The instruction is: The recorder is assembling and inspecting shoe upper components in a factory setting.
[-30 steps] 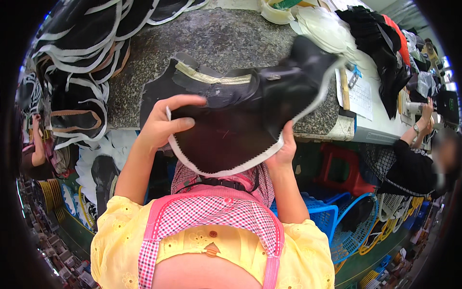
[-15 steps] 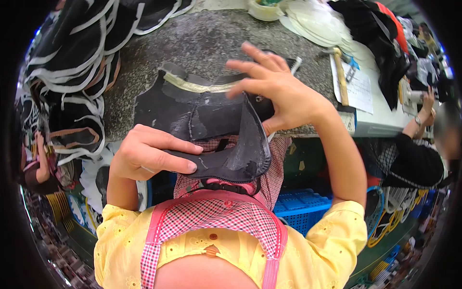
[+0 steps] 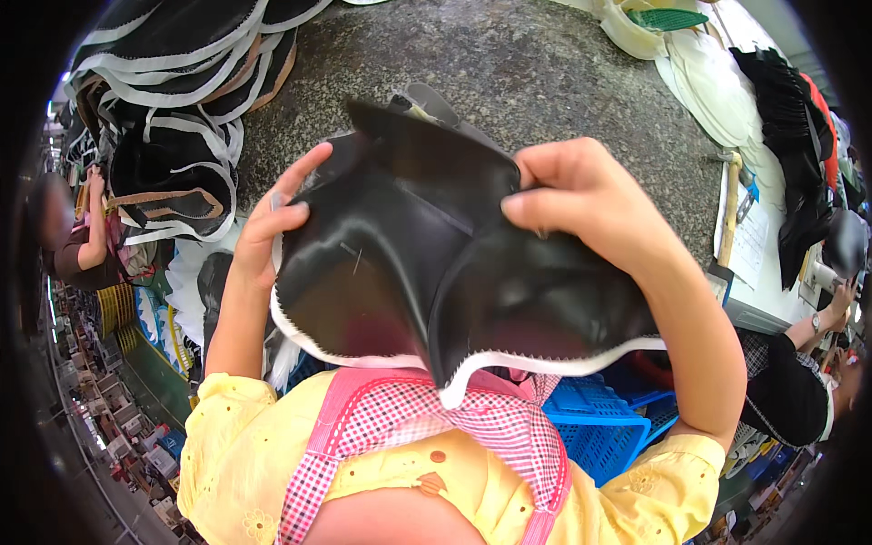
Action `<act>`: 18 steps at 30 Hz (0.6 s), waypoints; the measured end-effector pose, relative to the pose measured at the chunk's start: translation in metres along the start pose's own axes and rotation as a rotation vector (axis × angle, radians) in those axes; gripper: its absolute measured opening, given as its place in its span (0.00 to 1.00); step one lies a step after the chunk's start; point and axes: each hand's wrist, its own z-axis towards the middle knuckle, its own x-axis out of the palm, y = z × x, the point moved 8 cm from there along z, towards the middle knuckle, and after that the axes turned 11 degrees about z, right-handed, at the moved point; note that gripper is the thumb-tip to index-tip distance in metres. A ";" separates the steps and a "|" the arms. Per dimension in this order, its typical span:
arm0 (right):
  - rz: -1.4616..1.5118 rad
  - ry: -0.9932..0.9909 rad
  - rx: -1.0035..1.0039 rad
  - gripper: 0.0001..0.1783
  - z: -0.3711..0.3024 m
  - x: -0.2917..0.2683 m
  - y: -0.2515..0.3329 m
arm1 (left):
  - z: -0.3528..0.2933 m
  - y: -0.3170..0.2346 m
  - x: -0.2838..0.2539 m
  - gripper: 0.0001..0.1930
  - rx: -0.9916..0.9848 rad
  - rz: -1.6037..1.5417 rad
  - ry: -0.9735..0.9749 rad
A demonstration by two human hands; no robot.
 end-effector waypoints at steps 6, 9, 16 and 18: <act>0.096 -0.138 -0.001 0.09 0.035 -0.023 -0.027 | -0.027 0.048 -0.055 0.24 -0.049 0.202 -0.182; -0.255 -0.122 -0.031 0.08 0.043 -0.021 -0.022 | -0.027 0.019 -0.059 0.19 0.087 0.291 -0.282; -0.771 -0.179 0.212 0.16 0.062 -0.023 -0.039 | -0.024 0.029 -0.082 0.12 0.032 0.352 -0.363; -0.618 -0.162 0.198 0.17 0.068 -0.028 -0.040 | -0.018 0.028 -0.081 0.12 -0.007 0.263 -0.334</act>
